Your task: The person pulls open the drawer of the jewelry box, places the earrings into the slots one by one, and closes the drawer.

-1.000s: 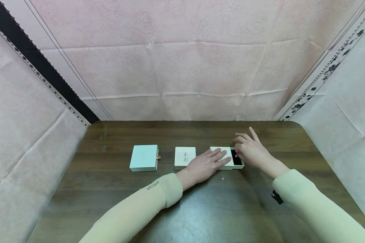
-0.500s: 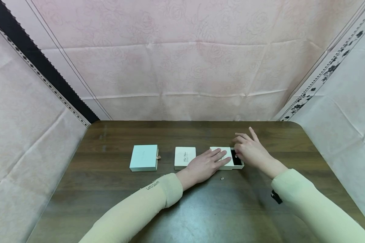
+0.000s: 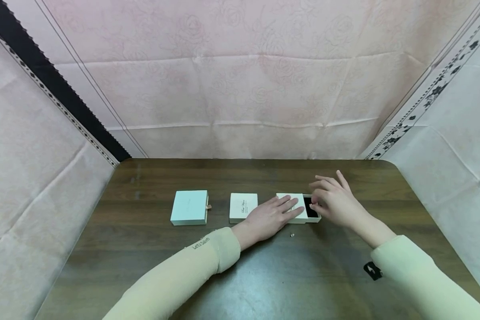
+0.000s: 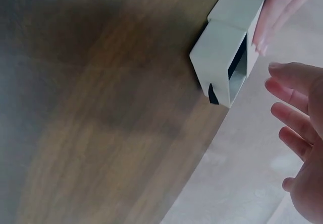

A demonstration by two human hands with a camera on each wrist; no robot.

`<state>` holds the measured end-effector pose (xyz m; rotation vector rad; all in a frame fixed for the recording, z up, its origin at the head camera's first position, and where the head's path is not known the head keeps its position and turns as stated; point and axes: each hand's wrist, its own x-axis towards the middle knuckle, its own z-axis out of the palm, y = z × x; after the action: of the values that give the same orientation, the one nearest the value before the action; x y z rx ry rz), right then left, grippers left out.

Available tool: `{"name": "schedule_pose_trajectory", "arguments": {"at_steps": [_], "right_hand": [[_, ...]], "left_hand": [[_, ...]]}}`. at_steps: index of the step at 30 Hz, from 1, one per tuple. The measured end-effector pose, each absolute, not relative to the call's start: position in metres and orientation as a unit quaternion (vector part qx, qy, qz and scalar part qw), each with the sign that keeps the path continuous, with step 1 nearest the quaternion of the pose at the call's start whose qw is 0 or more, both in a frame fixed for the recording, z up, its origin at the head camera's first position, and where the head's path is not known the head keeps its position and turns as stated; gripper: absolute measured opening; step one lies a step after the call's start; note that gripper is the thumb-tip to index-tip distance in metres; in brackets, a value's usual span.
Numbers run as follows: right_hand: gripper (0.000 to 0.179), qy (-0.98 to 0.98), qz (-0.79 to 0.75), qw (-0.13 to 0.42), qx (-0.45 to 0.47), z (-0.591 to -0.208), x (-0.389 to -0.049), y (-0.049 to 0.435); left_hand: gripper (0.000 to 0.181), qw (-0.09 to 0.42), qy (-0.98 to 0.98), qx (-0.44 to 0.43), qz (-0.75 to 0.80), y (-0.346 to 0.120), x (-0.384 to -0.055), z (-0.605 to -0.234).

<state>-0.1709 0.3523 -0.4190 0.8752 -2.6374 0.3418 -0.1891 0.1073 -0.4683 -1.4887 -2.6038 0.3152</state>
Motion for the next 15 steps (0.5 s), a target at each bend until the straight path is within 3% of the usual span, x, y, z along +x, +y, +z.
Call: {"name": "schedule_pose_trajectory", "arguments": {"at_steps": [9,15], "right_hand": [[0.031,-0.919,0.155,0.187,0.309,-0.424,-0.141,0.345],[0.016,-0.906,0.166,0.213,0.326,-0.434,-0.128,0.34]], "left_hand": [[0.055,0.069,-0.861,-0.494,0.099,0.107,-0.189,-0.467],[0.056,0.069,-0.86,-0.495,0.103,0.106,-0.189,-0.466]]}}
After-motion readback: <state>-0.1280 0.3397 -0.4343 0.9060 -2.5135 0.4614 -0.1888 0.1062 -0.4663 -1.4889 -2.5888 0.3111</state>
